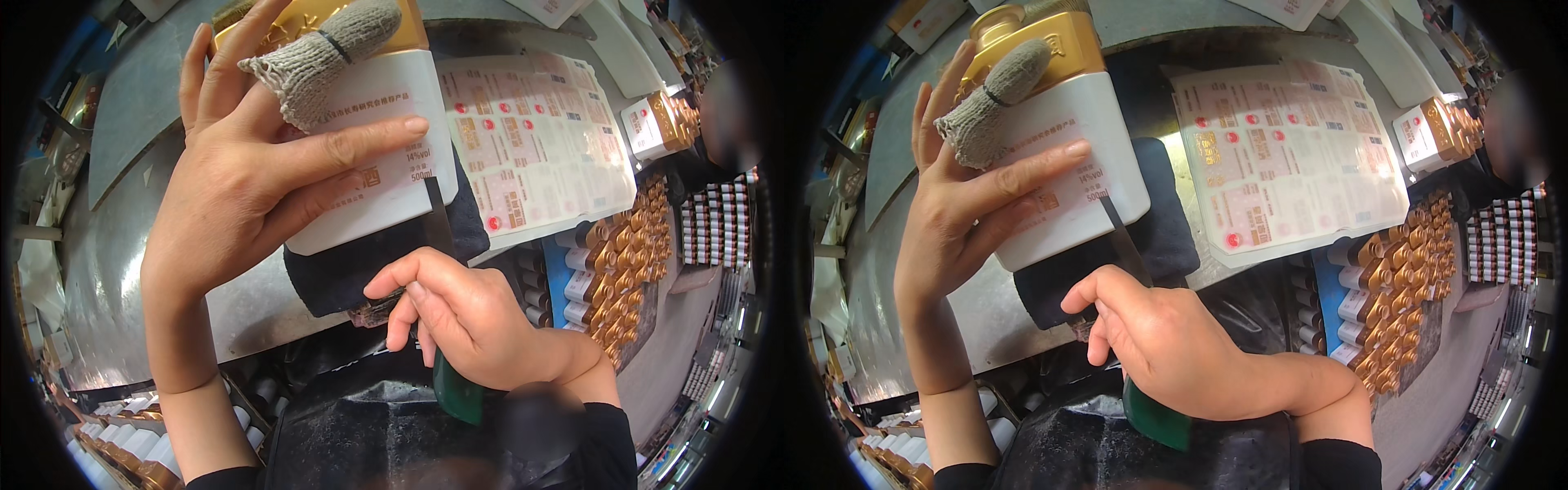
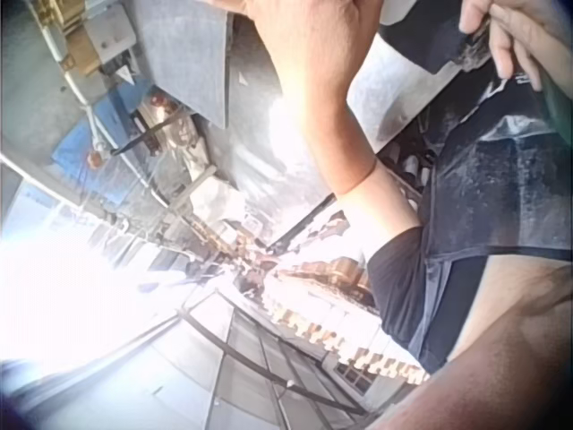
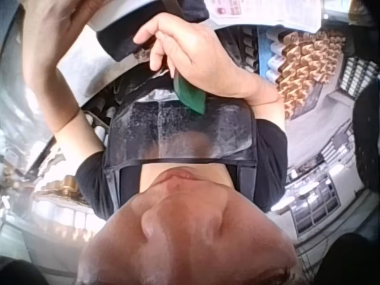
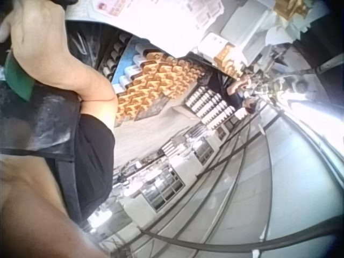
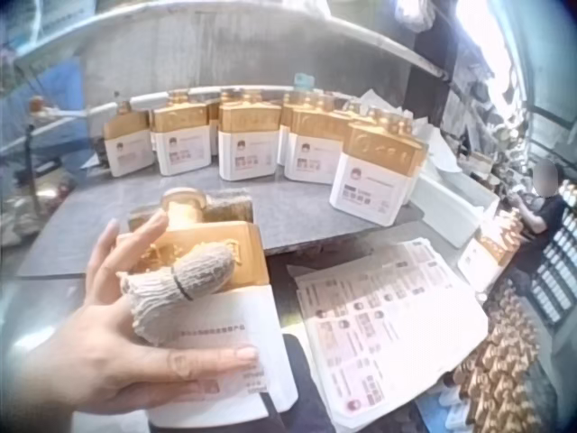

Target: The person applies labels to gold-topped bottles using a green squeegee tool. They pick up a bottle, place a label on its side, smooth it with the squeegee, and set the bottle aside before repeating the process with another bottle.

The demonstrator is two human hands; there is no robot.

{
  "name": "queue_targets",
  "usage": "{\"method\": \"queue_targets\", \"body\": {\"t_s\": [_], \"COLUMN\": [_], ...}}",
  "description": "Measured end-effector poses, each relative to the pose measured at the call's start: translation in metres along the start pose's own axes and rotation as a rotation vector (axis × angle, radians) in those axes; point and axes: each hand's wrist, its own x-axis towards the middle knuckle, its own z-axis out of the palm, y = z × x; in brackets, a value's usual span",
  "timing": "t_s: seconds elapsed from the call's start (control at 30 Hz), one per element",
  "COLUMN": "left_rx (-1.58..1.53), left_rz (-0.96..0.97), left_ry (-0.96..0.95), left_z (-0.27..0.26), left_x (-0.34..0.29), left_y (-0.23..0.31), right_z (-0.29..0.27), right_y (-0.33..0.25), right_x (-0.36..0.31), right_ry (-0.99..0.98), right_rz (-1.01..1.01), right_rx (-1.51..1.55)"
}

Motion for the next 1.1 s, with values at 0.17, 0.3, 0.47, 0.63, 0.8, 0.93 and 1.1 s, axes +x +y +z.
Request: {"method": "queue_targets", "body": {"t_s": [0.17,0.3,0.47,0.63,0.8,0.93,1.1], "left_rx": [0.005,-0.006,-0.006,-0.036,-0.054,-0.525,-0.867], "left_rz": [-0.010,-0.004,-0.019,-0.034,-0.061,-0.186,-0.584], "left_ry": [0.015,0.022,0.020,0.017,-0.009,0.260,0.582], "left_z": [0.003,0.003,0.003,0.001,-0.001,-0.007,0.012], "left_x": [-0.001,-0.002,-0.002,-0.001,-0.005,-0.025,-0.042], "left_y": [0.000,-0.001,0.001,0.001,0.000,-0.013,0.010], "right_z": [-0.003,-0.002,-0.004,-0.005,-0.008,-0.027,-0.063], "right_y": [-0.003,-0.003,-0.007,-0.008,-0.011,-0.024,-0.032], "right_x": [-0.001,-0.001,-0.001,-0.003,-0.005,-0.016,0.030], "right_ry": [-0.029,-0.024,-0.035,-0.034,-0.096,-0.115,0.327], "right_rz": [0.061,0.064,0.108,0.126,0.104,-0.172,-0.195], "right_rx": [0.043,0.065,0.075,0.072,0.051,-0.156,-0.106]}}
